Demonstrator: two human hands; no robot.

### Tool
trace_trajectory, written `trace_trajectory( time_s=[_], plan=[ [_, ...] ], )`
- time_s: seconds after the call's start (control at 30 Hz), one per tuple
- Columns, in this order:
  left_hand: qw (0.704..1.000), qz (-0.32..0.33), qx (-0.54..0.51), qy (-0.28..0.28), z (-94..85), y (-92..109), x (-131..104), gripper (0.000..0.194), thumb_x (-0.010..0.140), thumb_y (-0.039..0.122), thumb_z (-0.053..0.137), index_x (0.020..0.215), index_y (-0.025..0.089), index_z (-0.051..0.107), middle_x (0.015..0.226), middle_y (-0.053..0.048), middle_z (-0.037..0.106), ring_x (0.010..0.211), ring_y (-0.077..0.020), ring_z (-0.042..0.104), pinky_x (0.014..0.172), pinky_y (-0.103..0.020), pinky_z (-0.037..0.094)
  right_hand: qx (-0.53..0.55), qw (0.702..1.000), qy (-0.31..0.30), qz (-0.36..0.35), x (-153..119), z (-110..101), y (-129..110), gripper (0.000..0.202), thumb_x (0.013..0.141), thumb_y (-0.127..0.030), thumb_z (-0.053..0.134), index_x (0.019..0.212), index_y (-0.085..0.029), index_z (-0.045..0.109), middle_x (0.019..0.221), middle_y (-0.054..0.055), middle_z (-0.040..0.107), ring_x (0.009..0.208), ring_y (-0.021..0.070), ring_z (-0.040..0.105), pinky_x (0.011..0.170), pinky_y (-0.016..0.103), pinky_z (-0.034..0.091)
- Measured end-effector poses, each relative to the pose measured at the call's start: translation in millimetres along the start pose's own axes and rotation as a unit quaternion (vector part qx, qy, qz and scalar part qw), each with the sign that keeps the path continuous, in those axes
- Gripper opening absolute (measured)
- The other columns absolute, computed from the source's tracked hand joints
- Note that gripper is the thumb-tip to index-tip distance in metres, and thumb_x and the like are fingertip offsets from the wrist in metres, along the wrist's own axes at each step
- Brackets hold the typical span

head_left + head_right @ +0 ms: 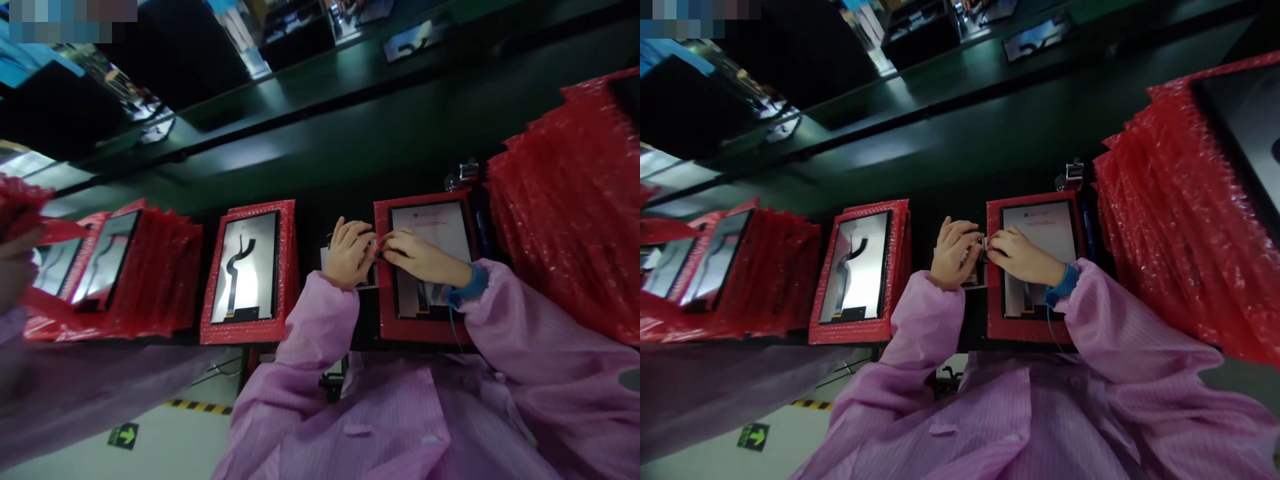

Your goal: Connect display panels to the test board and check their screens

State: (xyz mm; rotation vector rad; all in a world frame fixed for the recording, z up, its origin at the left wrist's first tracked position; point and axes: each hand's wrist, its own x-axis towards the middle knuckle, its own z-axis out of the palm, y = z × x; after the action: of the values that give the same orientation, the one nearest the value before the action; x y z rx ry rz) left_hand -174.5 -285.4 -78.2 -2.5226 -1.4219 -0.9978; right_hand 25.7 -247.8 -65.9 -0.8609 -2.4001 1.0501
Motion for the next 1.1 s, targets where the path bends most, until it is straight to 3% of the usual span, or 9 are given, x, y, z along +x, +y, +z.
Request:
trace_trajectory(
  time_s=[0.1, 0.2, 0.53, 0.87, 1.1],
  plan=[
    [0.997, -0.005, -0.037, -0.062, 6.3, -3, -8, 0.026, 0.1, 0.026, 0.044, 0.09, 0.021, 0.068, 0.094, -0.004, 0.071, 0.101, -0.0204, 0.063, 0.119, -0.054, 0.033, 0.016, 1.0, 0.011, 0.003, -5, 4, 2, 0.022, 0.095, -0.027, 0.047, 0.088, -0.018, 0.066, 0.109, 0.01, 0.069, 0.107, 0.0241, 0.06, 0.102, 0.046, 0.045],
    [0.993, -0.004, -0.053, -0.107, 4.6, -2, -12, 0.026, 0.097, 0.025, 0.043, 0.084, 0.022, 0.065, 0.091, -0.003, 0.071, 0.097, -0.0209, 0.061, 0.118, -0.054, 0.032, 0.005, 1.0, 0.02, 0.016, -7, 6, 1, 0.019, 0.093, -0.023, 0.048, 0.085, -0.018, 0.064, 0.107, 0.01, 0.068, 0.107, 0.0246, 0.059, 0.101, 0.045, 0.045],
    [0.992, -0.006, -0.038, -0.12, 6.6, 2, -10, 0.029, 0.097, 0.022, 0.038, 0.079, 0.022, 0.06, 0.083, -0.003, 0.067, 0.088, -0.0208, 0.058, 0.109, -0.049, 0.036, -0.035, 0.997, 0.061, 0.024, -6, 22, 3, 0.016, 0.09, -0.021, 0.049, 0.083, -0.019, 0.063, 0.106, 0.009, 0.07, 0.108, 0.0265, 0.057, 0.1, 0.046, 0.044],
    [0.997, 0.029, -0.01, -0.067, 11.5, 2, -11, 0.024, 0.097, 0.019, 0.04, 0.08, 0.022, 0.058, 0.08, -0.002, 0.066, 0.084, -0.02, 0.056, 0.101, -0.043, 0.04, -0.025, 0.996, 0.072, 0.04, -6, 24, 2, 0.022, 0.093, -0.024, 0.045, 0.083, -0.019, 0.064, 0.104, 0.01, 0.069, 0.105, 0.0266, 0.057, 0.098, 0.046, 0.044],
    [0.998, 0.052, 0.03, -0.028, 14.3, 2, -10, 0.026, 0.096, 0.015, 0.04, 0.077, 0.022, 0.056, 0.077, -0.002, 0.064, 0.08, -0.0197, 0.055, 0.101, -0.04, 0.042, -0.099, 0.991, 0.082, 0.043, -8, 27, -3, 0.023, 0.097, -0.022, 0.042, 0.092, -0.02, 0.065, 0.116, 0.012, 0.068, 0.113, 0.0297, 0.054, 0.101, 0.049, 0.041]
  ],
)
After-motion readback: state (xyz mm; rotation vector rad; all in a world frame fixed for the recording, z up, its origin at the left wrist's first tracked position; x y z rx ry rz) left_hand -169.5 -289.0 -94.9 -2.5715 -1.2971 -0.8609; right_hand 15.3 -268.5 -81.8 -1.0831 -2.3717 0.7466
